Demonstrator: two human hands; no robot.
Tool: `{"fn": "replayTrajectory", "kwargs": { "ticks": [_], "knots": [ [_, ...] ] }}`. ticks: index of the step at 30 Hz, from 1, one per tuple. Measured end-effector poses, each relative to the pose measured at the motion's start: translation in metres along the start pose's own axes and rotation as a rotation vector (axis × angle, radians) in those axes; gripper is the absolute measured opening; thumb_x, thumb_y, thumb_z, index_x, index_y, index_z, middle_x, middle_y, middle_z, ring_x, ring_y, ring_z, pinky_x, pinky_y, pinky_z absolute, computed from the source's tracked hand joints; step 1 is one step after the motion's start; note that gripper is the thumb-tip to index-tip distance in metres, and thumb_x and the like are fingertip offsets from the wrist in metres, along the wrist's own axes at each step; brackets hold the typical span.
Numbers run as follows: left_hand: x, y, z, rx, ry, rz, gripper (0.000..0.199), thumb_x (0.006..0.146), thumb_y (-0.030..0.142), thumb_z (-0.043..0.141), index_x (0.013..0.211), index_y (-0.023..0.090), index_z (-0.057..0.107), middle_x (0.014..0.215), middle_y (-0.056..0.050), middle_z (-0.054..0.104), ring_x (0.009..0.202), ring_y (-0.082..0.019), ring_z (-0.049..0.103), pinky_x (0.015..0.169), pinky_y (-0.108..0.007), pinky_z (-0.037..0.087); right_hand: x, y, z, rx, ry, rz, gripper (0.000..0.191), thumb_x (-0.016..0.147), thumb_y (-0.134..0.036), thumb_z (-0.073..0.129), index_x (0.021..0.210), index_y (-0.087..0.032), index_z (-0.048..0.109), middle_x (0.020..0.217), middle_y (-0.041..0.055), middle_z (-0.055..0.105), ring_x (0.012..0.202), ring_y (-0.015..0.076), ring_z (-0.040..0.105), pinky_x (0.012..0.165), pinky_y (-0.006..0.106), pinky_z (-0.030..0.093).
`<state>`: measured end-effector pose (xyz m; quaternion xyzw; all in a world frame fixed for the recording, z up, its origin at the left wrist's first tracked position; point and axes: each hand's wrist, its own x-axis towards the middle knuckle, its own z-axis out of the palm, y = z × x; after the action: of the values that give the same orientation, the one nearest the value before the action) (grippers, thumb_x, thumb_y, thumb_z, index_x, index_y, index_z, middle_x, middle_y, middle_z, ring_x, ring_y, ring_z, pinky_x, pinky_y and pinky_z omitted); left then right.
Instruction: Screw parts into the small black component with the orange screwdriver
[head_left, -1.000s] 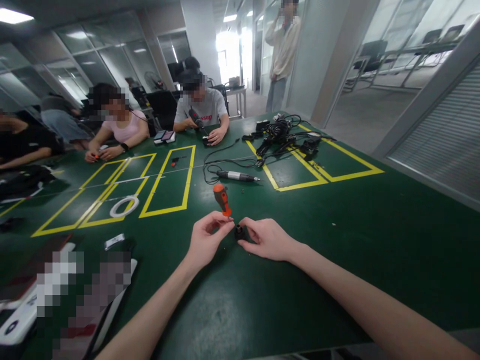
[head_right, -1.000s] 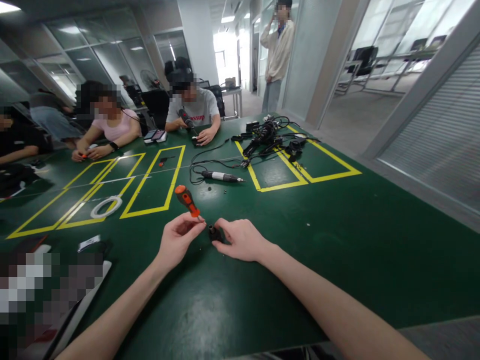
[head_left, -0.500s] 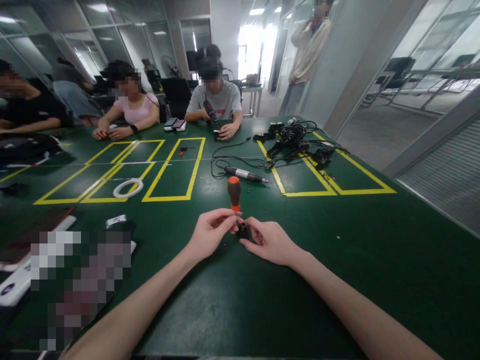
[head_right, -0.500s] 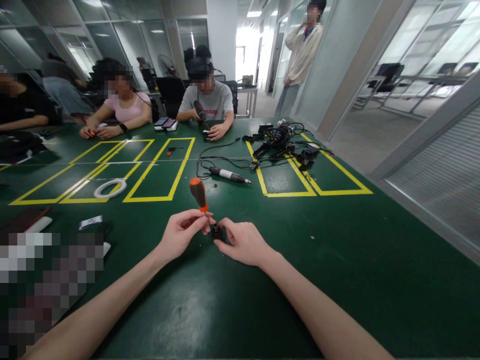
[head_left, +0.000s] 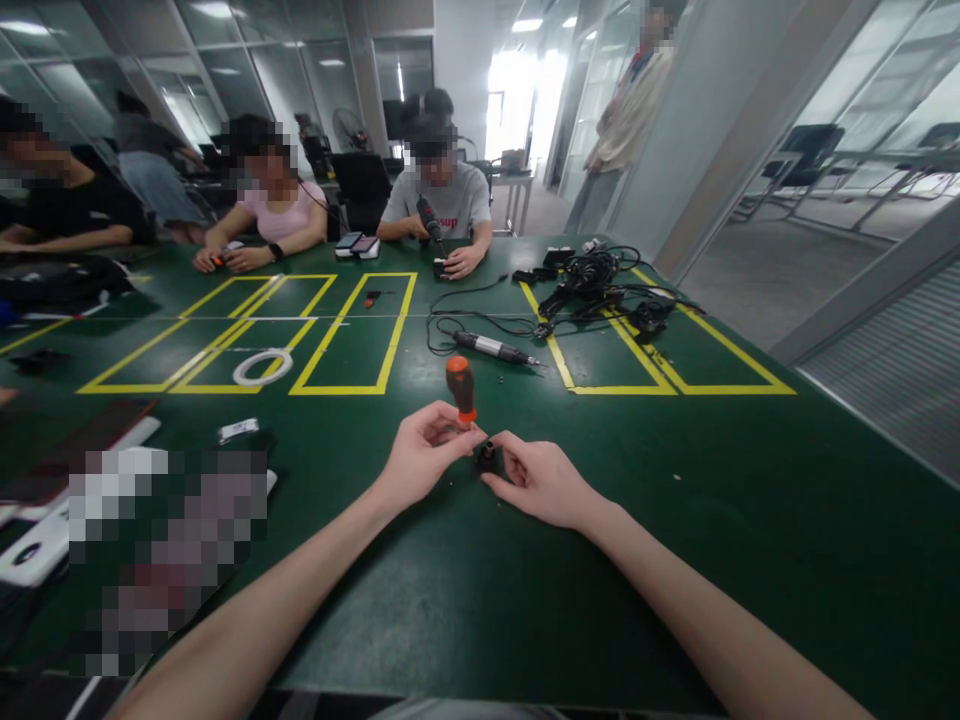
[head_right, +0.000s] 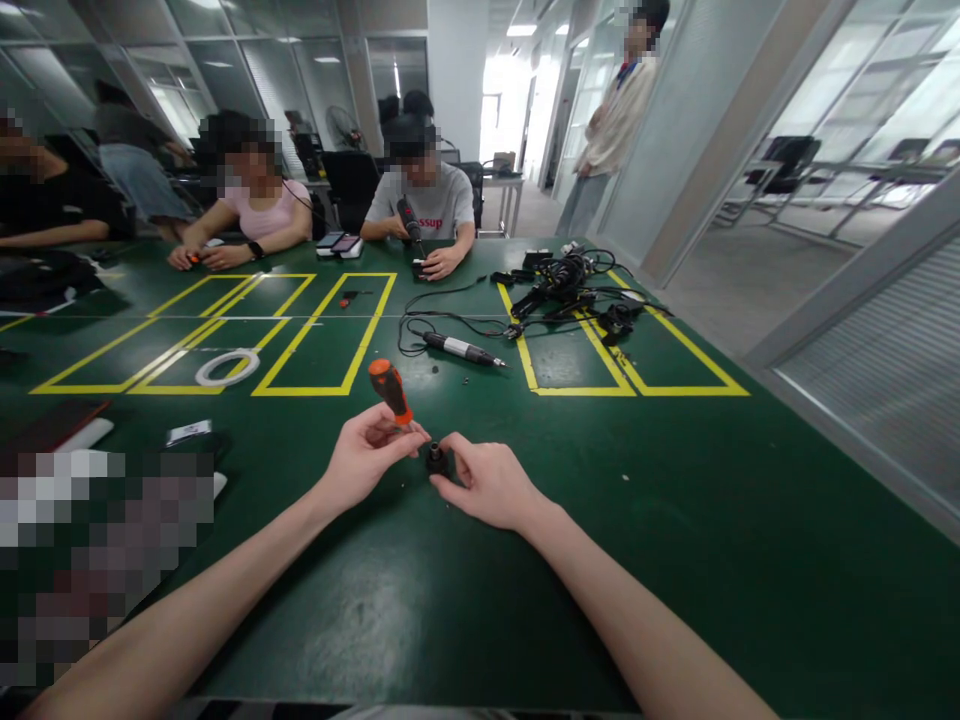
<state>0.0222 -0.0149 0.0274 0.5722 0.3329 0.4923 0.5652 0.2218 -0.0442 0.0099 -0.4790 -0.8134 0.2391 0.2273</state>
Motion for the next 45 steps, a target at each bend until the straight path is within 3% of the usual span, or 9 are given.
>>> {"fn": "replayTrajectory", "kwargs": {
  "ticks": [7,21,30,39,45],
  "knots": [
    [-0.0008,0.0020,-0.0006,0.019,-0.021,0.009,0.036,0.079,0.046,0.084,0.089,0.012,0.077,0.087,-0.010,0.080,0.063,-0.013,0.066,0.070,-0.029,0.059,0.0003,-0.0006,-0.0007,-0.002,0.005,-0.002,0.017,0.090,-0.030,0.067,0.094,-0.023,0.052,0.059,-0.0085,0.052,0.052,0.0130,0.053,0.057,0.024,0.032],
    [-0.0033,-0.0004,0.0056,0.032,0.061,0.020,0.030,0.073,0.037,0.088,0.078,0.014,0.068,0.079,-0.004,0.075,0.061,-0.011,0.064,0.063,-0.025,0.058,-0.0001,-0.0001,-0.0003,0.008,0.015,-0.010,0.016,0.090,-0.030,0.067,0.091,-0.023,0.052,0.060,-0.0078,0.054,0.052,0.0129,0.053,0.056,0.024,0.032],
    [-0.0042,0.0001,0.0027,0.027,0.006,0.046,0.034,0.081,0.045,0.082,0.088,0.012,0.075,0.085,-0.009,0.079,0.062,-0.012,0.065,0.068,-0.028,0.059,0.0005,0.0011,0.0006,0.011,0.017,-0.015,0.016,0.090,-0.031,0.066,0.094,-0.023,0.053,0.059,-0.0082,0.053,0.051,0.0127,0.052,0.057,0.024,0.033],
    [-0.0049,-0.0016,0.0050,0.056,0.035,0.026,0.027,0.071,0.036,0.089,0.081,0.014,0.076,0.081,-0.006,0.077,0.068,-0.014,0.068,0.068,-0.027,0.059,0.0009,0.0010,0.0004,-0.005,0.004,0.003,0.017,0.090,-0.031,0.067,0.095,-0.023,0.053,0.060,-0.0077,0.054,0.053,0.0134,0.053,0.057,0.024,0.032],
    [-0.0056,0.0026,0.0041,0.094,0.011,0.021,0.027,0.073,0.036,0.088,0.085,0.014,0.077,0.083,-0.007,0.077,0.070,-0.015,0.069,0.069,-0.027,0.060,0.0008,0.0014,0.0012,-0.003,0.009,-0.010,0.016,0.090,-0.030,0.066,0.095,-0.023,0.053,0.060,-0.0079,0.055,0.052,0.0132,0.053,0.056,0.024,0.032]
  ]
}}
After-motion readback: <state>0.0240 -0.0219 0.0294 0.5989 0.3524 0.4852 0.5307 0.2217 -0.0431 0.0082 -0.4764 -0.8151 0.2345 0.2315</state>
